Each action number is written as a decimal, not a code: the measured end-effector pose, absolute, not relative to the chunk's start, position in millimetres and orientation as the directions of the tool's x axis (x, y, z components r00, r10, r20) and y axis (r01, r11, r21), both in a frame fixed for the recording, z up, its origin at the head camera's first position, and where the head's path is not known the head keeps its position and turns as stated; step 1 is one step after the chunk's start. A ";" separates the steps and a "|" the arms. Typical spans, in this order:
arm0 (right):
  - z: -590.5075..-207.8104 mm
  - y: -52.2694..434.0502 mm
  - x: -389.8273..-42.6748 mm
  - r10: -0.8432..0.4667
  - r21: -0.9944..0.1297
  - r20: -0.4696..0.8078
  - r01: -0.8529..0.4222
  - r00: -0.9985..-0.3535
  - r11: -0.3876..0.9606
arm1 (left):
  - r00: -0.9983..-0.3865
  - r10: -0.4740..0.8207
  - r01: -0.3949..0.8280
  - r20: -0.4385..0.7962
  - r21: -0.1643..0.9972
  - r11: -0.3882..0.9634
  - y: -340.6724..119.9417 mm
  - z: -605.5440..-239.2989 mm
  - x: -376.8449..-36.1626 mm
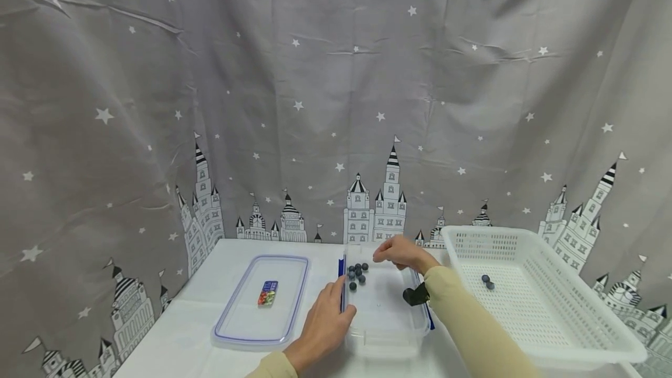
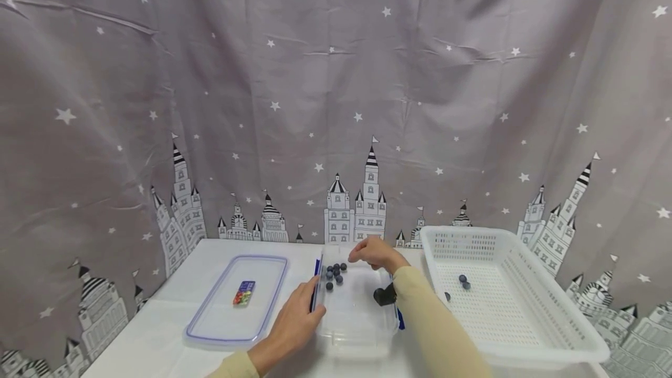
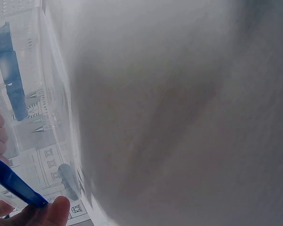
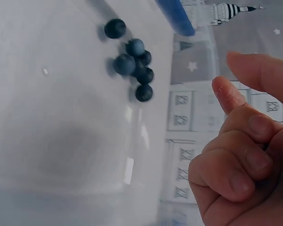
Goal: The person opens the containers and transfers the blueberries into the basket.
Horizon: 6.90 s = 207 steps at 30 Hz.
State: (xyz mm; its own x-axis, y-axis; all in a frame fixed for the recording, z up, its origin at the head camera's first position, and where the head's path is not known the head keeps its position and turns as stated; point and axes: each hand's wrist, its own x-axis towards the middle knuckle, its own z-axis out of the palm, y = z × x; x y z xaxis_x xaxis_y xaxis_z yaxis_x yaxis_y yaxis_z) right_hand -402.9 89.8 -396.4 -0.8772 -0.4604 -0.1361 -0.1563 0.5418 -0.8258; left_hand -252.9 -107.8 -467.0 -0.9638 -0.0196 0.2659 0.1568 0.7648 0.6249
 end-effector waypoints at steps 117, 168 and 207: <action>-409.7 59.1 -397.2 -0.284 -0.869 -0.112 -0.045 -0.952 0.493 | -0.963 -0.032 0.142 0.268 0.602 0.785 -107.2 -472.7 -253.1; -351.8 254.5 -392.7 -0.267 -0.886 -0.040 -0.089 -0.963 0.455 | -0.955 -0.010 0.183 0.295 0.619 0.763 -107.3 -467.0 -258.0; -435.4 359.8 -386.0 0.001 -0.724 -0.249 0.186 -0.969 0.664 | -0.956 -0.001 0.183 0.293 0.600 0.779 -109.3 -469.0 -248.2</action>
